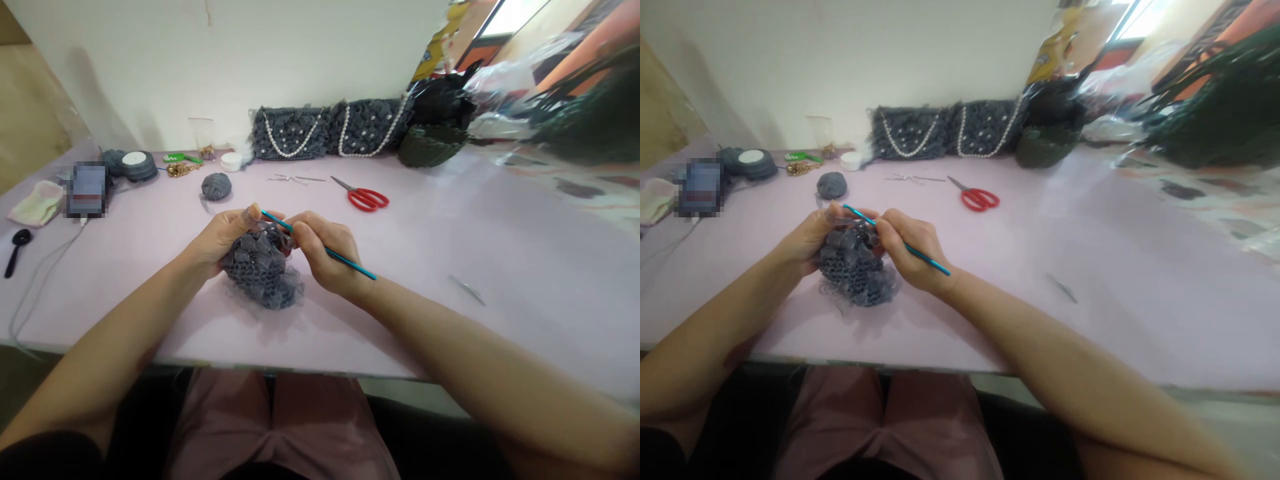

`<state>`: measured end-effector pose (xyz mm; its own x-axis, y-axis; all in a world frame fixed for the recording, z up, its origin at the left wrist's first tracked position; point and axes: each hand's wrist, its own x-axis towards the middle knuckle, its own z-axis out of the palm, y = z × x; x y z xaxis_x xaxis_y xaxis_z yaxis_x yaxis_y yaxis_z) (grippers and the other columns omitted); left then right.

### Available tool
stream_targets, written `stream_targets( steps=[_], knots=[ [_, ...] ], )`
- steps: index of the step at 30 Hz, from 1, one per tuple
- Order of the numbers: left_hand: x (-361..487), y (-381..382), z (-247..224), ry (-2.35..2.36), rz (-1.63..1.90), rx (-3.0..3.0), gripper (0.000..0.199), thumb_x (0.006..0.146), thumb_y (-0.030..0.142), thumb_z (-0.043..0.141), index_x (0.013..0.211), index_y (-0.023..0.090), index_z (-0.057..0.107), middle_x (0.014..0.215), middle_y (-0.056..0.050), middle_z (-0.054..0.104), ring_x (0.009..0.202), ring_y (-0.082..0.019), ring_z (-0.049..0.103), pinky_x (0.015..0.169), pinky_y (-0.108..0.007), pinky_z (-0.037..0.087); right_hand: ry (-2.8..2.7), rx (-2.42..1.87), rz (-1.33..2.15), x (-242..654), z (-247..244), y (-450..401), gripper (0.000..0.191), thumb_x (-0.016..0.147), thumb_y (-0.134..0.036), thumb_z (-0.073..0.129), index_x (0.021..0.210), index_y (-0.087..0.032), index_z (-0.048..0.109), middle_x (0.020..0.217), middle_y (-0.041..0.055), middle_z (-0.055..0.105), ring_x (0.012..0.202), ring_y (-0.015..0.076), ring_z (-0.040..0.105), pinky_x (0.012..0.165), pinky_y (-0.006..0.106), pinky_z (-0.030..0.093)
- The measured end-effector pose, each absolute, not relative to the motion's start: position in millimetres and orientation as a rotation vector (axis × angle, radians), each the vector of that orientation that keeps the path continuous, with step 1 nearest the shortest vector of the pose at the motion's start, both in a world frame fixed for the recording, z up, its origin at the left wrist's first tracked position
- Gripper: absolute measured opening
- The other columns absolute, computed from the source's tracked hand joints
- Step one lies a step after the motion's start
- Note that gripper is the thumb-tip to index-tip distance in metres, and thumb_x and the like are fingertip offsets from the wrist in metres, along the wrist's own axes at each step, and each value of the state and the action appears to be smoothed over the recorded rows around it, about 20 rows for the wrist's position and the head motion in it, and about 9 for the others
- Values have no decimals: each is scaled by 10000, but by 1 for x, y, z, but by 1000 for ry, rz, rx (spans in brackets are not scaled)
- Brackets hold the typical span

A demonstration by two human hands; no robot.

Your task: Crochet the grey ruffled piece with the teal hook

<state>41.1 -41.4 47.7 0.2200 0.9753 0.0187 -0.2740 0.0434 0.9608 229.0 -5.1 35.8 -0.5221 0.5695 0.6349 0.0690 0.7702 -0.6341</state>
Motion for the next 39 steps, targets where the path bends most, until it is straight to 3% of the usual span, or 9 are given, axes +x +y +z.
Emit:
stream_targets(
  steps=[7, 18, 23, 28, 34, 39],
  knots=[
    [38, -44, 49, 815, 1170, 1185, 706, 641, 691, 825, 1023, 100, 766, 845, -131, 790, 715, -278, 769, 661, -361, 626, -2030, -408, 802, 230, 37, -4, 408, 1054, -387, 396, 730, -191, 547, 686, 15, 689, 652, 110, 627, 668, 258, 511],
    [41, -42, 47, 739, 1265, 1043, 609, 609, 599, 892, 957, 122, 744, 781, -78, 787, 635, -216, 750, 611, -305, 610, -2072, -441, 781, 231, 38, -2, 452, 1068, -430, 382, 756, -183, 596, 704, 20, 704, 656, 108, 637, 668, 249, 504],
    [42, -45, 50, 737, 1241, 1026, 641, 595, 617, 892, 980, 131, 733, 789, -77, 785, 647, -240, 752, 621, -358, 617, -2061, -494, 853, 230, 36, -2, 445, 1059, -468, 394, 789, -182, 603, 712, 25, 701, 668, 128, 646, 668, 265, 523],
    [41, -45, 51, 798, 1251, 1051, 671, 567, 659, 883, 938, 119, 739, 716, -71, 766, 615, -223, 738, 581, -311, 582, -2084, -479, 866, 230, 36, 0, 479, 1047, -506, 412, 751, -177, 595, 691, 34, 698, 650, 131, 636, 658, 272, 515],
    [40, -44, 50, 818, 1226, 1039, 649, 582, 586, 912, 999, 122, 732, 725, -56, 771, 613, -176, 728, 585, -254, 561, -2102, -440, 822, 230, 36, 0, 496, 1064, -484, 383, 744, -174, 601, 693, 35, 688, 654, 123, 637, 671, 259, 514],
    [43, -46, 52, 811, 1191, 1044, 667, 615, 494, 923, 1118, 126, 686, 726, -38, 767, 636, -189, 736, 616, -273, 559, -2127, -403, 746, 231, 35, -1, 459, 1074, -429, 366, 773, -173, 600, 712, 27, 680, 647, 113, 629, 636, 238, 502]
  ],
)
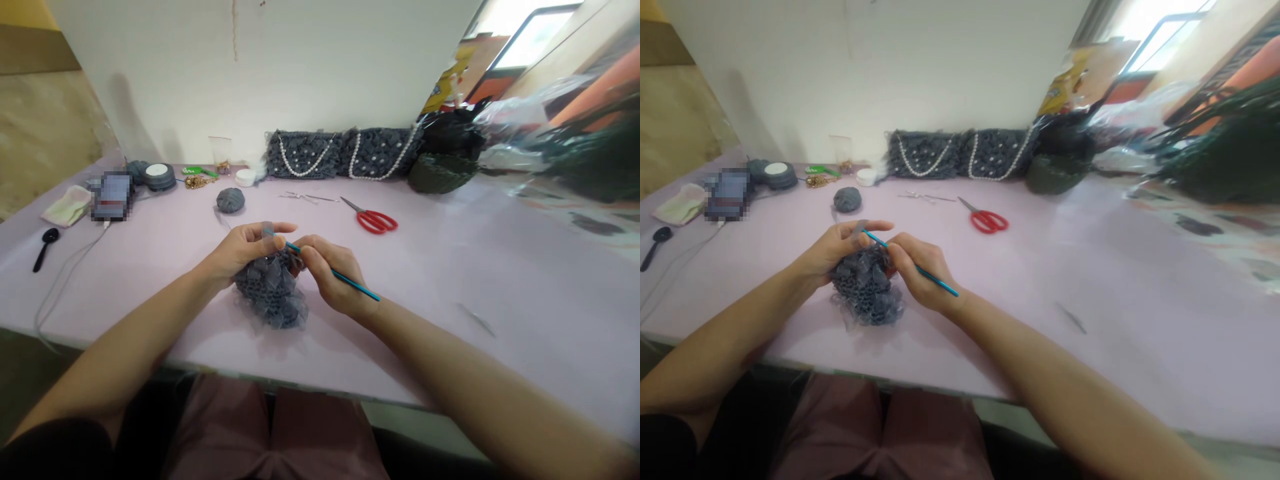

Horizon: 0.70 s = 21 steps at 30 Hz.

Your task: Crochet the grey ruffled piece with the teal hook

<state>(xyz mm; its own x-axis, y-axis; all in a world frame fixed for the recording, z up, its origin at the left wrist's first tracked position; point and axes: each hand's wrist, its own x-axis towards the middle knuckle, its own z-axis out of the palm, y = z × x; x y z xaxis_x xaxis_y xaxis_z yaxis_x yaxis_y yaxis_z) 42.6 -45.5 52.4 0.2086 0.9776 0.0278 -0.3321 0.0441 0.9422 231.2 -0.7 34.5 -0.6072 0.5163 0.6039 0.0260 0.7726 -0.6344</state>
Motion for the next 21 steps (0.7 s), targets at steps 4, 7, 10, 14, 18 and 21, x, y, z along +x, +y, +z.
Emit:
stream_targets(
  steps=[4, 7, 10, 14, 18, 21],
  knots=[
    [43, -46, 56, 913, 1171, 1172, 765, 577, 433, 945, 1219, 135, 654, 709, -2, 743, 671, -177, 718, 681, -288, 547, -2138, -402, 643, 231, 33, 0, 416, 1076, -388, 362, 797, -178, 588, 718, 18, 654, 646, 111, 610, 630, 239, 488],
    [44, -48, 57, 1103, 1235, 1374, 736, 566, 376, 945, 1218, 156, 682, 694, 25, 701, 733, -158, 678, 754, -283, 505, -2125, -326, 509, 231, 31, 2, 320, 1069, -327, 383, 857, -188, 579, 741, 15, 622, 638, 111, 576, 610, 241, 470],
    [47, -51, 58, 1309, 1281, 1530, 722, 606, 365, 916, 1265, 185, 680, 721, 36, 665, 769, -152, 631, 785, -286, 461, -2115, -223, 390, 232, 28, 6, 227, 1056, -269, 399, 920, -198, 566, 778, 24, 619, 651, 119, 571, 598, 243, 468],
    [53, -58, 57, 1396, 1331, 1636, 793, 703, 350, 851, 1428, 218, 560, 750, 46, 638, 763, -153, 606, 812, -293, 449, -2126, -272, 357, 233, 25, 9, 223, 1051, -263, 393, 936, -205, 575, 764, 26, 617, 651, 134, 584, 619, 256, 496],
    [58, -57, 52, 1340, 1389, 1531, 850, 706, 335, 839, 1475, 206, 498, 750, 48, 597, 752, -149, 575, 796, -293, 446, -2101, -328, 327, 232, 24, 7, 235, 1050, -277, 390, 923, -210, 576, 766, 35, 628, 658, 143, 602, 627, 264, 511],
    [58, -52, 48, 1177, 1305, 1280, 936, 680, 326, 842, 1503, 153, 429, 728, 59, 555, 729, -127, 549, 749, -274, 437, -2078, -300, 275, 231, 23, 5, 217, 1045, -258, 396, 918, -214, 567, 808, 53, 659, 680, 148, 624, 621, 265, 516]
  ],
)
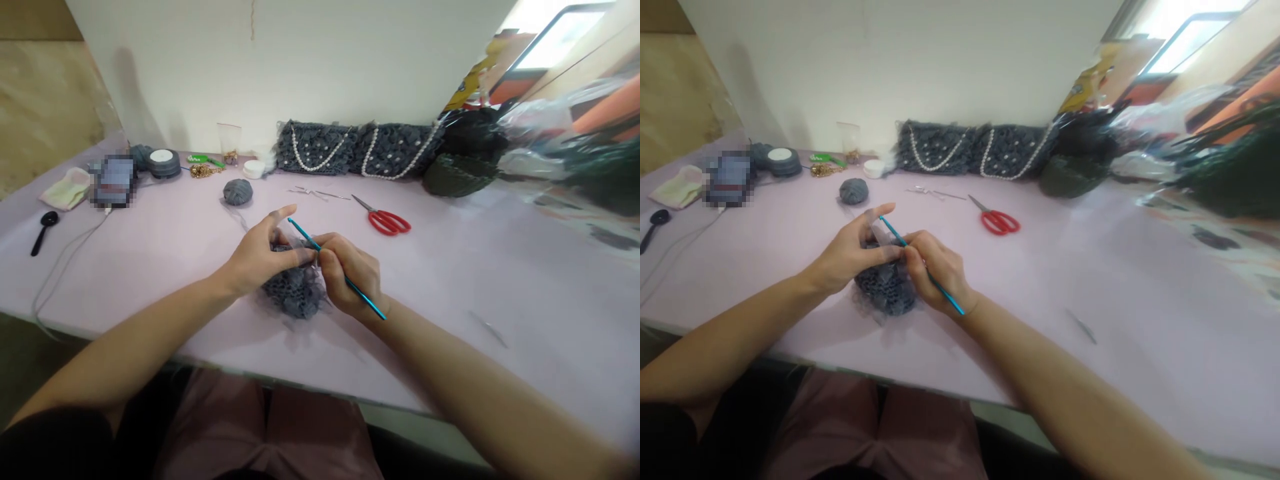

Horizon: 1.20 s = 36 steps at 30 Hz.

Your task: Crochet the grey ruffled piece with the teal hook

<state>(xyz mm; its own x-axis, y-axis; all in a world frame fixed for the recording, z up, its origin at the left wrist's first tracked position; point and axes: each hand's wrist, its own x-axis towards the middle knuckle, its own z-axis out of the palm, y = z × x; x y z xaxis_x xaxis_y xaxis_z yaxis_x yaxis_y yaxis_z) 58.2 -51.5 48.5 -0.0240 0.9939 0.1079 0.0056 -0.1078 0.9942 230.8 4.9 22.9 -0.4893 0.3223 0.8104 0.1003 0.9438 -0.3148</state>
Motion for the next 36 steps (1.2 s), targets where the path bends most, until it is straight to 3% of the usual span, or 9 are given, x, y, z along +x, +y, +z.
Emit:
stream_targets(
  steps=[4, 9, 12, 19, 36],
  knots=[
    [49, -47, 51, 1008, 1106, 1236, 970, 654, 317, 853, 1496, 121, 413, 720, 57, 562, 708, -110, 540, 703, -255, 423, -2096, -206, 252, 232, 21, 4, 192, 1028, -231, 407, 911, -220, 559, 869, 73, 695, 702, 161, 647, 617, 277, 532],
    [32, -46, 60, 1040, 923, 1583, 767, 661, 278, 831, 1369, 127, 579, 756, 26, 593, 710, -128, 550, 700, -278, 446, -2216, -70, 340, 235, 30, 3, 151, 1004, -217, 457, 915, -219, 579, 923, 80, 707, 737, 163, 664, 638, 283, 557],
    [26, -45, 63, 1099, 892, 1720, 772, 669, 233, 784, 1400, 125, 561, 758, 30, 586, 697, -131, 543, 675, -273, 435, -2351, -95, 468, 240, 48, 3, 190, 1008, -215, 449, 950, -214, 630, 972, 89, 726, 739, 154, 675, 654, 280, 569],
    [28, -47, 64, 1307, 955, 1837, 781, 652, 168, 682, 1421, 146, 542, 740, 44, 597, 709, -141, 544, 697, -275, 420, -2501, -188, 681, 249, 73, 9, 251, 997, -232, 476, 923, -228, 716, 1015, 59, 763, 854, 188, 726, 714, 303, 591],
    [36, -51, 66, 1534, 972, 1957, 705, 688, 133, 641, 1388, 135, 557, 769, 42, 623, 741, -135, 591, 760, -259, 469, -2532, -319, 495, 246, 63, 2, 269, 1020, -199, 372, 984, -201, 639, 1015, 85, 722, 804, 175, 671, 682, 316, 518]
  ],
)
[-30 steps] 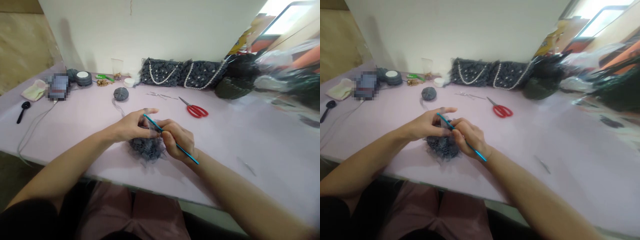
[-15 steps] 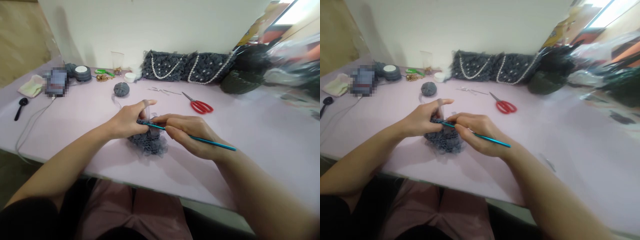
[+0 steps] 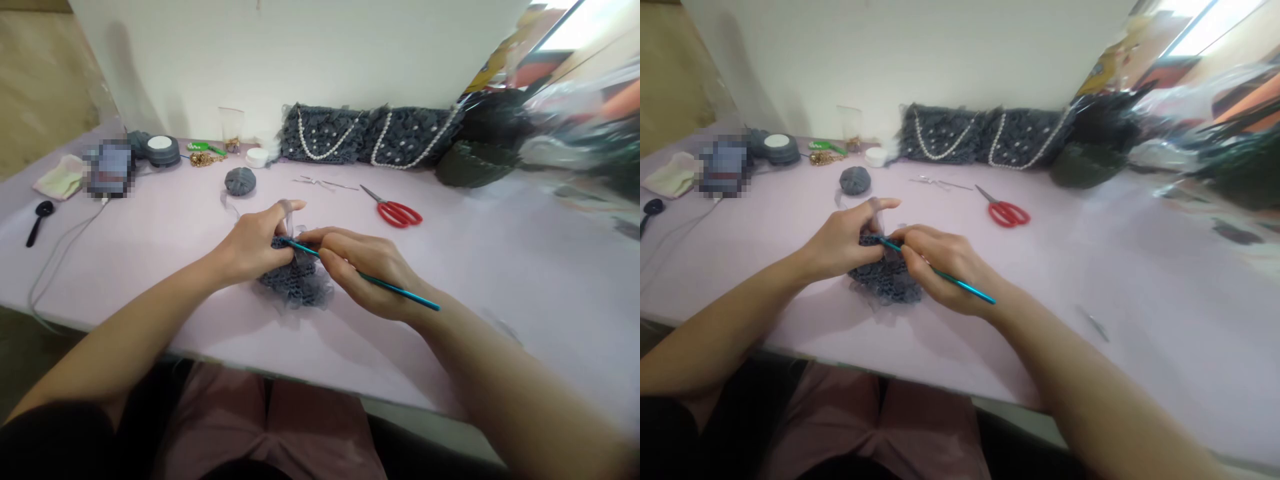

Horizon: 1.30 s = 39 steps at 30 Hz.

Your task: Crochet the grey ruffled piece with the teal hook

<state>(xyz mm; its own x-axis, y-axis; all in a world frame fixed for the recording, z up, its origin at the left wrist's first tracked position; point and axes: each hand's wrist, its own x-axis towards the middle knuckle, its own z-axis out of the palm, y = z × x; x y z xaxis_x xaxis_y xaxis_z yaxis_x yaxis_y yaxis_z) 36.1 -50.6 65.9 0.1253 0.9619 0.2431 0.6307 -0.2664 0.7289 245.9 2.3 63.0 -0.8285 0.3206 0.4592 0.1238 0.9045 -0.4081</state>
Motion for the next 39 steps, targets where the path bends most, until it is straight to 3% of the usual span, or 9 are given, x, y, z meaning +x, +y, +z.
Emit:
stream_targets(
  steps=[4, 12, 15, 21, 28, 33, 36, 39],
  knots=[
    [38, -52, 66, 1555, 931, 2022, 708, 707, 108, 639, 1408, 127, 540, 782, 39, 631, 752, -131, 611, 769, -251, 489, -2565, -279, 522, 248, 67, 2, 264, 1006, -174, 370, 896, -194, 609, 1055, 91, 702, 801, 159, 648, 685, 302, 506],
    [42, -51, 55, 1599, 877, 2241, 641, 752, 105, 595, 1391, 117, 551, 970, -55, 705, 920, -196, 670, 893, -328, 531, -2589, -299, 484, 242, 61, -3, 289, 1034, -220, 368, 785, -184, 509, 931, 85, 630, 715, 133, 572, 663, 290, 475],
    [44, -51, 52, 1651, 850, 2245, 721, 761, 142, 606, 1468, 109, 472, 1071, -85, 685, 1009, -224, 656, 960, -377, 525, -2601, -366, 379, 236, 55, -8, 288, 1050, -261, 352, 815, -183, 499, 948, 98, 605, 700, 137, 550, 664, 300, 485],
    [38, -47, 53, 1834, 796, 2251, 937, 726, 257, 720, 1574, 238, 324, 1321, -103, 540, 1167, -284, 592, 974, -447, 527, -2577, -324, 354, 230, 44, -7, 293, 1062, -264, 335, 831, -184, 498, 889, 80, 555, 719, 149, 530, 701, 314, 503],
    [25, -39, 52, 1470, 890, 2428, 1033, 676, 456, 821, 1560, 221, 342, 1328, -125, 520, 1246, -318, 531, 1090, -511, 450, -2488, -199, 597, 232, 50, -5, 312, 1061, -201, 356, 769, -191, 464, 814, 34, 515, 689, 119, 507, 667, 280, 470],
    [29, -41, 49, 1498, 857, 2349, 1008, 678, 314, 768, 1573, 214, 316, 1396, -136, 456, 1296, -312, 492, 1124, -495, 434, -2517, -178, 477, 230, 43, -4, 283, 1056, -193, 372, 789, -195, 466, 804, 36, 516, 693, 130, 505, 655, 283, 470],
    [35, -44, 47, 1528, 879, 2216, 983, 702, 242, 714, 1586, 212, 285, 1324, -118, 498, 1184, -250, 569, 1062, -425, 494, -2506, -238, 360, 228, 38, -3, 264, 1057, -206, 368, 811, -199, 463, 827, 48, 530, 692, 139, 514, 653, 292, 484],
    [41, -46, 48, 1674, 908, 2090, 936, 715, 204, 680, 1576, 184, 313, 1252, -117, 553, 1106, -236, 610, 1042, -426, 504, -2481, -340, 217, 226, 35, -5, 255, 1059, -227, 354, 825, -206, 451, 847, 61, 541, 683, 148, 520, 645, 305, 499]
  ],
)
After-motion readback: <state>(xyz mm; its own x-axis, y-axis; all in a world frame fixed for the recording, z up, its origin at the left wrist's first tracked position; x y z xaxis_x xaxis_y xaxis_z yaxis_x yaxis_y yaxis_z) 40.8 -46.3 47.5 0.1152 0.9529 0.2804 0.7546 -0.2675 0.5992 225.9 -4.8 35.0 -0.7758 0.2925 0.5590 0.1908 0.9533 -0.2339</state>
